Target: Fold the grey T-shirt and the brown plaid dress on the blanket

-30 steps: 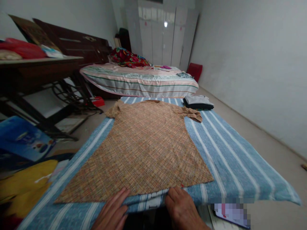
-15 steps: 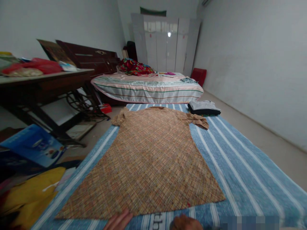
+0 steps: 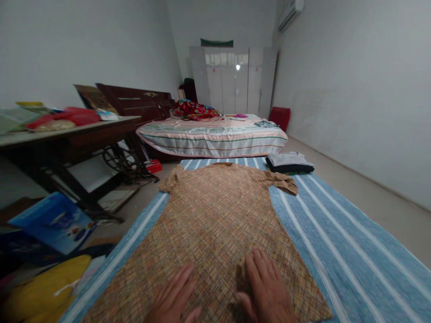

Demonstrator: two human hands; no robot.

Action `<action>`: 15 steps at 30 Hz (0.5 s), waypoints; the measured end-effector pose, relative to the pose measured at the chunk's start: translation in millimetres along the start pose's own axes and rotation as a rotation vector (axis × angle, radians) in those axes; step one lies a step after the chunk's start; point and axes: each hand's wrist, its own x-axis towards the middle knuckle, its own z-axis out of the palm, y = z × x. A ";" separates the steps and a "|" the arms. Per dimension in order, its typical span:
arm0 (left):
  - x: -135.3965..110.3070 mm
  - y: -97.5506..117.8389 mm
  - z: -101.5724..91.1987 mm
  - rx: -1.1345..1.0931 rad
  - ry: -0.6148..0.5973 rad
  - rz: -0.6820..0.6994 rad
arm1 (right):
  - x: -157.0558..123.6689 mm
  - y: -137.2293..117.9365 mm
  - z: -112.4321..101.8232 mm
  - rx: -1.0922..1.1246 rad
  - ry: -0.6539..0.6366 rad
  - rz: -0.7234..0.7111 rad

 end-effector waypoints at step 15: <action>-11.1 7.5 24.3 0.108 -0.225 -0.066 | -42.8 37.4 29.7 -0.273 -0.015 -0.219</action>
